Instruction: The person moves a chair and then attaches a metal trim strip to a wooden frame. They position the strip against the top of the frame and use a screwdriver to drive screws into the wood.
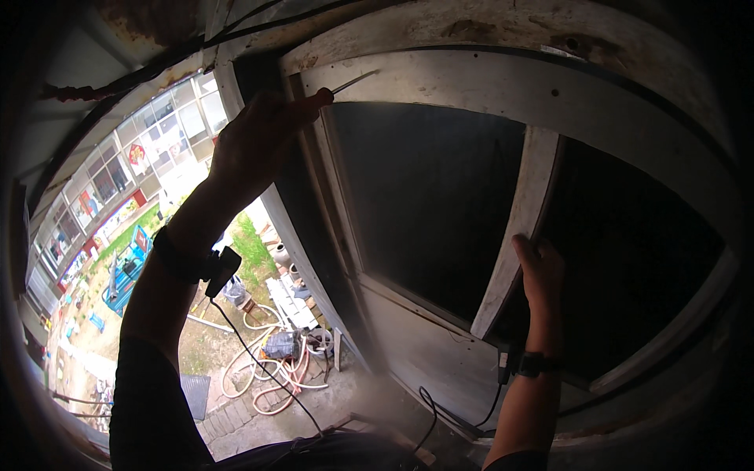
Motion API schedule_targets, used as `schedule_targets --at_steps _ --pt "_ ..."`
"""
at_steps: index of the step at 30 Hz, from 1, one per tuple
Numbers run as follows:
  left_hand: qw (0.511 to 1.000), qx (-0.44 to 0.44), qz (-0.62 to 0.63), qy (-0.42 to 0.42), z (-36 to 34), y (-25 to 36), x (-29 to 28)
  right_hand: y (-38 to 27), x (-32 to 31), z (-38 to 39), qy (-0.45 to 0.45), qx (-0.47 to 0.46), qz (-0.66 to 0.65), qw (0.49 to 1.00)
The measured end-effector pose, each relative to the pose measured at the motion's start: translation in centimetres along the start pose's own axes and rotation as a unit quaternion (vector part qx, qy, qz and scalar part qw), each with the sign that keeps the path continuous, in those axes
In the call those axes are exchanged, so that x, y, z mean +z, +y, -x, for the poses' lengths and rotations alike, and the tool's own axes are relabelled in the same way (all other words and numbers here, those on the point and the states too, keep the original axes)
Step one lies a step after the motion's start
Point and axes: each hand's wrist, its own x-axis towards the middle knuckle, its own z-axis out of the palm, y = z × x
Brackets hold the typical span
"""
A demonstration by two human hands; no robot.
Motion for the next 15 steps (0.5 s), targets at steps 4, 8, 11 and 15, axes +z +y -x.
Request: schedule_targets --at_steps 4,8,11,15 --pt "0.998 0.014 0.048 0.031 0.3 0.4 0.6 0.5 0.2 -0.1 0.006 0.001 -0.018 1.0" --pt "0.999 0.016 -0.033 -0.006 0.2 0.2 -0.2 0.4 0.3 0.1 0.007 0.008 -0.022 1.0" --pt "0.998 0.032 -0.04 -0.026 -0.9 -0.9 -0.7 0.2 0.2 0.2 0.008 0.015 -0.011 1.0" --pt "0.992 0.1 -0.068 -0.02 -2.3 -2.4 -1.4 1.0 0.3 0.0 0.022 0.007 -0.007 1.0"
